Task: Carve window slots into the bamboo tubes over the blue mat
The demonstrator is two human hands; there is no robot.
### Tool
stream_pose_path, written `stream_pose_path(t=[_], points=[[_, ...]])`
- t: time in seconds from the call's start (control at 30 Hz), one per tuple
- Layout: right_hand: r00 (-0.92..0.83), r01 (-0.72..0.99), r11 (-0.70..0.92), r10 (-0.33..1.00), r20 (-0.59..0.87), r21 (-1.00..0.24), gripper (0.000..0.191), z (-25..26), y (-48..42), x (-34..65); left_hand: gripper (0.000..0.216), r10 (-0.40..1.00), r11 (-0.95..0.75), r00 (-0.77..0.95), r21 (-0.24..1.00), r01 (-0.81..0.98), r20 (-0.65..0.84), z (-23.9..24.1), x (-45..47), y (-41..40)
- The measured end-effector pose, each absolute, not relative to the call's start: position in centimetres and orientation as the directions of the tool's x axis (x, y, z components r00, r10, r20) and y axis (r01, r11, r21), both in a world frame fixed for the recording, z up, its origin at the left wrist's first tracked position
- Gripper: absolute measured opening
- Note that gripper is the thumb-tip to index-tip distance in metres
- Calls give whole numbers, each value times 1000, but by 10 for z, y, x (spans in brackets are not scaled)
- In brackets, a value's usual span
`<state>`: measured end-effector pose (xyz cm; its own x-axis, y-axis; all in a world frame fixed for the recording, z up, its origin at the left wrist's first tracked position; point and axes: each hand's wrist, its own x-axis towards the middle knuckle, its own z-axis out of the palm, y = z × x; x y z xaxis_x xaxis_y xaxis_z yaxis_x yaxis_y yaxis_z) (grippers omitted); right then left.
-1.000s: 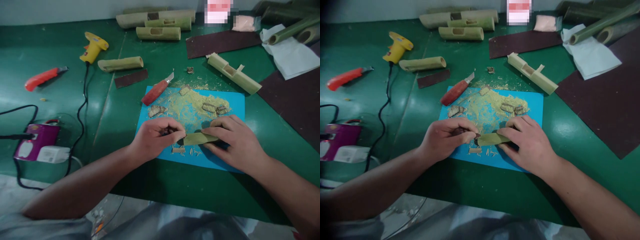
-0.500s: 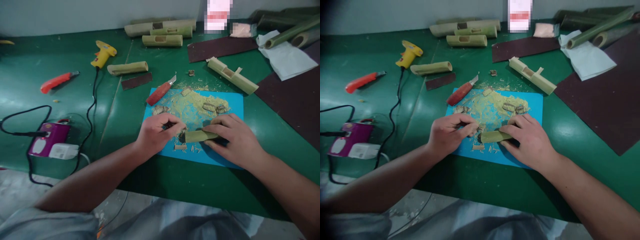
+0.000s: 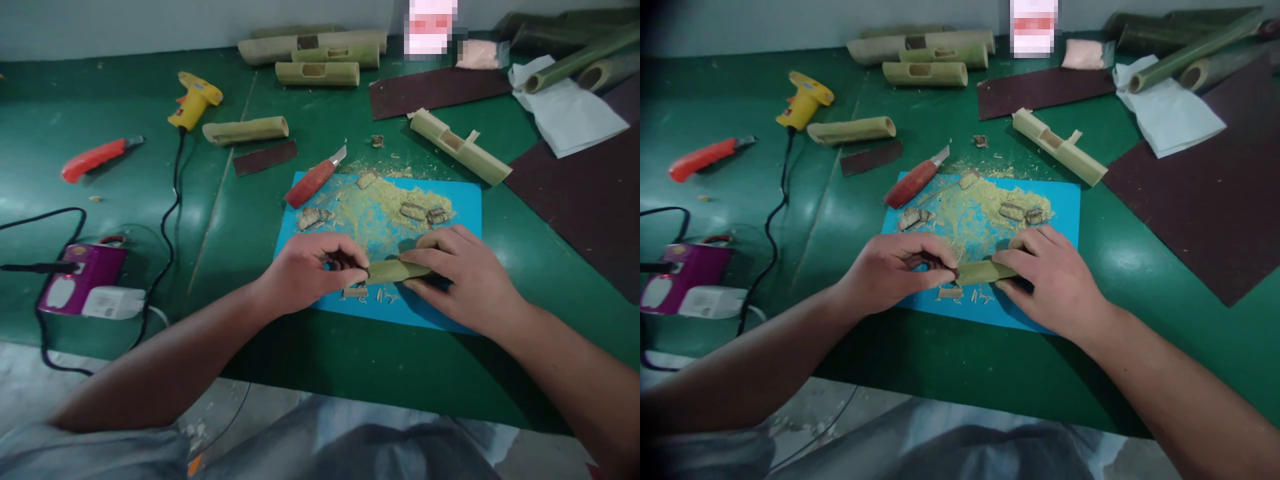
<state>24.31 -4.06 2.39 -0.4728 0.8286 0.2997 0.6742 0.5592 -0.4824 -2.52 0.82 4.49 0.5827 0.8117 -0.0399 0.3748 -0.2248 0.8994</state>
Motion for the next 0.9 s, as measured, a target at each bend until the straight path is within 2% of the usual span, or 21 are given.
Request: stream_pose_path(t=[0.1,0.3,0.4,0.67,0.9], points=[[-478,661,568,823,308,-490,19,24,-41,243,11,807,-203,587,908,367,-57,45,-25,6],[-466,695,530,846,258,-485,28,24,-45,241,5,793,-210,603,890,405,-87,51,-23,5],[-476,702,540,841,258,-465,25,24,-45,240,9,798,-203,593,879,432,-107,52,-23,4],[-477,699,537,842,252,-472,24,25,-44,238,13,829,-279,559,855,437,-15,48,-20,-2],[-468,691,517,853,233,-505,22,24,-44,239,12,856,-258,517,864,432,-2,52,-9,-9]])
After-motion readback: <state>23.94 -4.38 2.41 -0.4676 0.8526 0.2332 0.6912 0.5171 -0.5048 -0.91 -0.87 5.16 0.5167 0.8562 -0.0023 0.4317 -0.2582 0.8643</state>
